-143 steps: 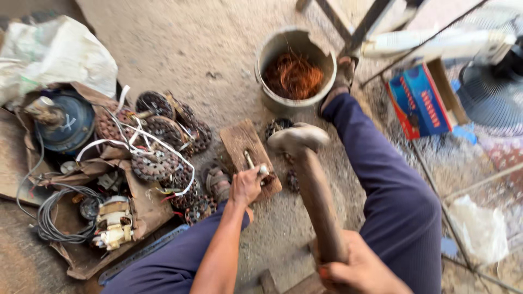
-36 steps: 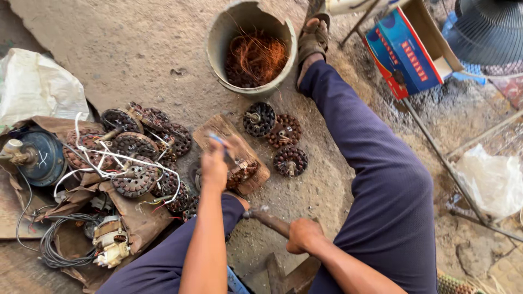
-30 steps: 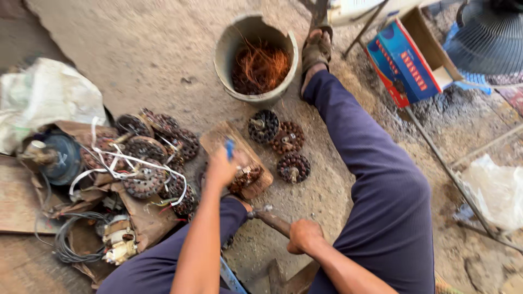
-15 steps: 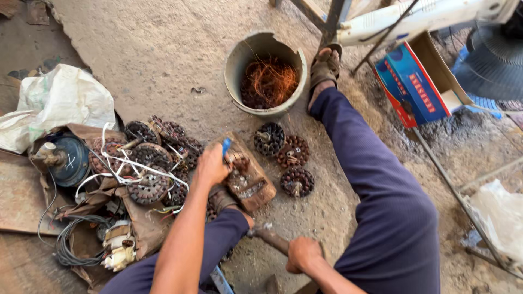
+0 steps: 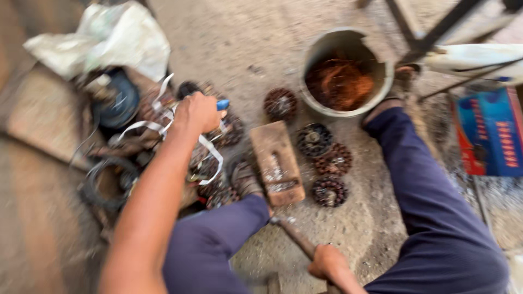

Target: The person uses a hammer and a chisel to strike and separate components of a motor rotor placed on a wooden block. The person repeatedly strikes the rotor to loosen parts and collects copper wire into a nearby bucket.

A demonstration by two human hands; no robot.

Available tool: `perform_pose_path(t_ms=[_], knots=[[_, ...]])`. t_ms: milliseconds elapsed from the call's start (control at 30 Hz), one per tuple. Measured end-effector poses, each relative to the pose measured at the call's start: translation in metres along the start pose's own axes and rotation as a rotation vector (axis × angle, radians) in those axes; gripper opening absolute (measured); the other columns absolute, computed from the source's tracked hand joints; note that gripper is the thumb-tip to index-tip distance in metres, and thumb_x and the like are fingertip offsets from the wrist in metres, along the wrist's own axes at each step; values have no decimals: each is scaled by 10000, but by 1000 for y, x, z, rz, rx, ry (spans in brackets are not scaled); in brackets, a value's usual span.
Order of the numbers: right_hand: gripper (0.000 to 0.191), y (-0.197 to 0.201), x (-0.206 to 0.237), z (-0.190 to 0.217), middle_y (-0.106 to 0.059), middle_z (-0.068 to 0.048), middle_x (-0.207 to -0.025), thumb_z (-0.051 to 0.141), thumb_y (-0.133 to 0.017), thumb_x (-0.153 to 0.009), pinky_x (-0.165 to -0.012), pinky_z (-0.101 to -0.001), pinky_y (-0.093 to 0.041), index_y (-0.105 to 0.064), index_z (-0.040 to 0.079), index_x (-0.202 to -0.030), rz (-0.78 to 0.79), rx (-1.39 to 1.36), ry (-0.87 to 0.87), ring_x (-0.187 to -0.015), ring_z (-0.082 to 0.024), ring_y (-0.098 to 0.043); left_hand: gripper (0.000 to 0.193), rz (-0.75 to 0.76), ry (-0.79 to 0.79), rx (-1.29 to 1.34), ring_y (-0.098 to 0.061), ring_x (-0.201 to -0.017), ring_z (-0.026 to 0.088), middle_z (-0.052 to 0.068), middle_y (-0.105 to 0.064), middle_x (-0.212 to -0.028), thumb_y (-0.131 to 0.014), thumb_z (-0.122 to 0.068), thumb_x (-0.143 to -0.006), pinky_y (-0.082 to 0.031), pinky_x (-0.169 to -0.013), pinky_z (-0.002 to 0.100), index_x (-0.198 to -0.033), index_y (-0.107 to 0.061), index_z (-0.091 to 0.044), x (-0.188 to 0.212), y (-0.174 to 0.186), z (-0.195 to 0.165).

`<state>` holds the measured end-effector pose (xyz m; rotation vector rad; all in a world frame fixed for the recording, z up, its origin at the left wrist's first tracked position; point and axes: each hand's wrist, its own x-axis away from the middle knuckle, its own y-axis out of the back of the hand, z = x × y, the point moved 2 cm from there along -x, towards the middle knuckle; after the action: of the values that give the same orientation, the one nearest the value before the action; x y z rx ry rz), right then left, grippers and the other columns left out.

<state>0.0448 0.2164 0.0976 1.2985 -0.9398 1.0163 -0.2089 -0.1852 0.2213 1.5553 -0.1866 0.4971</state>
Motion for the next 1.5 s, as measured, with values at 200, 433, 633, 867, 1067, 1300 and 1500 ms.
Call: perform_pose_path(t_ms=[200,433,633,867,1067,1300,1500], knots=[[316,2,-9,-13,-792,-239,-857,158,-643,-821,-638,-427,-678,-723,-96,-990,52,-153,-49,-712,-342,-821,378,-212,281,346,-684,-1025,452,304,-576,-1379,-684,-390,-935,-554,-903,531,-1145,-686,-75,124,-127,90],[298,-20,-47,-80,-777,-233,-815,170,-633,-833,-596,-428,-650,-718,-85,-963,-15,-209,5,-664,-335,-798,402,-61,710,778,-704,-901,475,246,-731,-929,-680,-418,-958,-553,-756,583,-1270,-579,-185,275,-350,-20],[287,-18,-42,-92,-765,-227,-779,180,-625,-843,-560,-429,-626,-713,-75,-940,-32,-214,9,-624,-329,-778,458,-369,829,985,-684,-923,467,240,-719,-986,-780,-381,-853,-538,-744,553,-1194,-618,-122,309,-371,-43],[278,-16,-21,-87,-750,-221,-737,192,-615,-855,-518,-430,-598,-708,-63,-913,-40,-260,-1,-576,-321,-755,561,-205,737,1003,-673,-945,454,232,-719,-1001,-821,-390,-813,-517,-792,545,-1304,-632,-194,248,-342,-28],[275,-15,-21,-94,-738,-216,-701,203,-607,-865,-482,-431,-573,-703,-54,-890,-42,-303,17,-535,-315,-735,579,-336,592,1120,-689,-887,437,231,-731,-933,-856,-365,-745,-529,-768,518,-1216,-642,-105,250,-331,-29],[277,-20,-32,-100,-723,-210,-659,215,-597,-877,-440,-433,-545,-698,-42,-863,-34,-346,59,-487,-307,-712,340,-239,553,1079,-727,-839,390,177,-752,-892,-793,-304,-841,-535,-748,481,-1087,-697,-90,263,-342,-28],[282,-13,-41,-85,-710,-205,-623,225,-589,-888,-405,-434,-521,-693,-33,-840,-49,-388,94,-447,-301,-692,330,-422,541,1114,-726,-858,391,179,-749,-881,-829,-355,-816,-550,-758,456,-981,-727,-88,305,-336,-43]])
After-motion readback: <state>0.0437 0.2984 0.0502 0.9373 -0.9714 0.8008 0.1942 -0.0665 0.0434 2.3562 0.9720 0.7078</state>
